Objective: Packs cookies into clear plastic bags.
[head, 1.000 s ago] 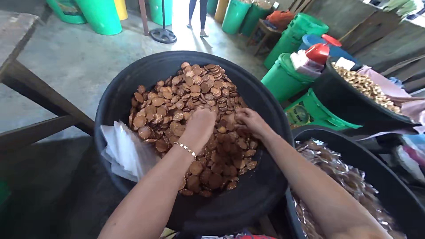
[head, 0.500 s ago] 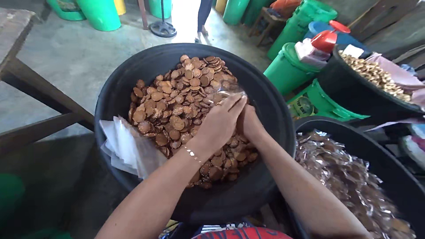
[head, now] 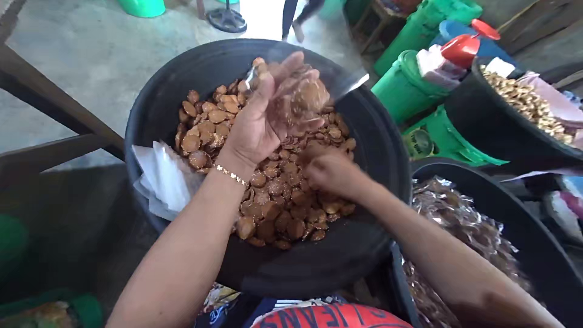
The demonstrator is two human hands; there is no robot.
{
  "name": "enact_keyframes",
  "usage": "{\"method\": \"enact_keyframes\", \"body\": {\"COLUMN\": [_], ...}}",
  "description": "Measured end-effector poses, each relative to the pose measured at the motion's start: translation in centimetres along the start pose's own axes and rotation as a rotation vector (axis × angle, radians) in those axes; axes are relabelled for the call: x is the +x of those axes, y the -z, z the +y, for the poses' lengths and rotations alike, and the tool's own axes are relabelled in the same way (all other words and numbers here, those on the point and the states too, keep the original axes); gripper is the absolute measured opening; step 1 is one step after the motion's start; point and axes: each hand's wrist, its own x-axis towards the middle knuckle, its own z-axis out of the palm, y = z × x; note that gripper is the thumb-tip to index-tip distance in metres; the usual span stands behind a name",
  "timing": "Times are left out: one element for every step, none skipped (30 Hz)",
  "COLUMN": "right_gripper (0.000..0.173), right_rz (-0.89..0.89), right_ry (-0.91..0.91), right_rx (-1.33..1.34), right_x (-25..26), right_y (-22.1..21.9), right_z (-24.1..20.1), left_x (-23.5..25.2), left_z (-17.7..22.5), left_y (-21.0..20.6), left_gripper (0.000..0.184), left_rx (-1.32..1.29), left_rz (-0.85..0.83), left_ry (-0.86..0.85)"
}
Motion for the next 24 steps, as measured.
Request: {"method": "enact_keyframes", "body": {"right_gripper": [0.035, 0.041, 0.045, 0.05, 0.053, 0.051, 0.047, 0.04, 0.032, 0.027, 0.027, 0.03, 0.033, 0.037, 0.038, 0.037, 0.035, 0.033, 0.033, 0.035, 0.037, 0.038, 0.037, 0.035], "right_rz": [-0.323, -0.538, -0.652, -0.711, -0.722, -0.706, -0.658, -0.578, -0.476, -0.416, -0.427, -0.47, -0.522, -0.578, -0.608, -0.617, -0.612, -0.602, -0.627, -0.636, -0.609, -0.559, -0.504, -0.469], "right_ry": [-0.089, -0.138, -0.159, -0.176, -0.173, -0.154, -0.111, -0.048, 0.028, 0.087, 0.101, 0.091, 0.061, 0.017, -0.004, -0.008, -0.004, -0.01, -0.065, -0.118, -0.158, -0.199, -0.228, -0.244], "right_rx": [-0.163, -0.278, -0.338, -0.367, -0.384, -0.396, -0.409, -0.426, -0.447, -0.463, -0.463, -0.451, -0.428, -0.401, -0.399, -0.426, -0.462, -0.498, -0.518, -0.506, -0.452, -0.354, -0.223, -0.092], "right_x": [0.2, 0.1, -0.2, -0.7, -1.2, -1.7, -2.1, -2.6, -2.9, -2.9, -2.5, -1.8, -1.2, -0.7, -0.5, -0.6, -0.7, -0.8, -0.5, 0.0, 0.5, 0.9, 1.4, 1.8], "right_y": [-1.4, -2.8, -3.9, -4.6, -5.0, -5.3, -5.6, -6.0, -6.5, -6.8, -6.5, -6.0, -5.5, -5.3, -5.3, -5.6, -5.7, -5.4, -4.5, -3.5, -2.7, -2.2, -2.1, -2.1], "right_z": [-0.3, -0.6, -0.8, -1.1, -1.4, -1.7, -1.7, -1.5, -1.1, -0.7, -0.5, -0.6, -0.6, -0.6, -0.7, -0.8, -1.0, -1.3, -2.0, -2.5, -2.6, -2.4, -2.2, -2.3], "left_x": [0.1, 0.2, 0.3, 0.2, 0.1, 0.0, -0.1, -0.1, -0.2, -0.3, -0.3, -0.3, -0.3, -0.2, -0.2, -0.1, 0.0, 0.0, 0.1, 0.1, 0.2, 0.2, 0.1, 0.2], "left_z": [0.2, 0.4, 0.5, 0.6, 0.6, 0.7, 0.7, 0.6, 0.6, 0.6, 0.6, 0.6, 0.5, 0.5, 0.4, 0.3, 0.4, 0.4, 0.5, 0.4, 0.3, 0.2, 0.1, 0.0], "left_y": [0.0, 0.0, -0.2, -0.3, -0.6, -0.7, -0.8, -1.0, -1.1, -1.2, -1.2, -1.3, -1.3, -1.4, -1.3, -1.4, -1.5, -1.7, -1.8, -1.9, -2.0, -1.9, -1.8, -1.7], "left_gripper": [0.049, 0.051, 0.052, 0.053, 0.054, 0.055, 0.055, 0.057, 0.059, 0.062, 0.065, 0.068, 0.069, 0.068, 0.066, 0.065, 0.063, 0.063, 0.063, 0.06, 0.054, 0.049, 0.045, 0.042], "left_rx": [-0.024, -0.038, -0.049, -0.064, -0.066, -0.068, -0.063, -0.051, -0.049, -0.057, -0.082, -0.109, -0.135, -0.159, -0.174, -0.171, -0.142, -0.095, -0.047, -0.032, -0.017, 0.0, 0.008, 0.011], "left_rz": [0.023, 0.039, 0.056, 0.069, 0.074, 0.058, 0.033, 0.023, 0.009, -0.005, -0.021, -0.036, -0.048, -0.058, -0.065, -0.06, -0.043, -0.026, 0.005, 0.051, 0.089, 0.1, 0.101, 0.101], "left_ry": [-0.009, -0.008, -0.002, 0.003, 0.003, -0.008, -0.022, -0.034, -0.04, -0.043, -0.045, -0.054, -0.06, -0.063, -0.067, -0.063, -0.047, -0.016, 0.012, 0.02, 0.025, 0.023, 0.018, 0.012]}}
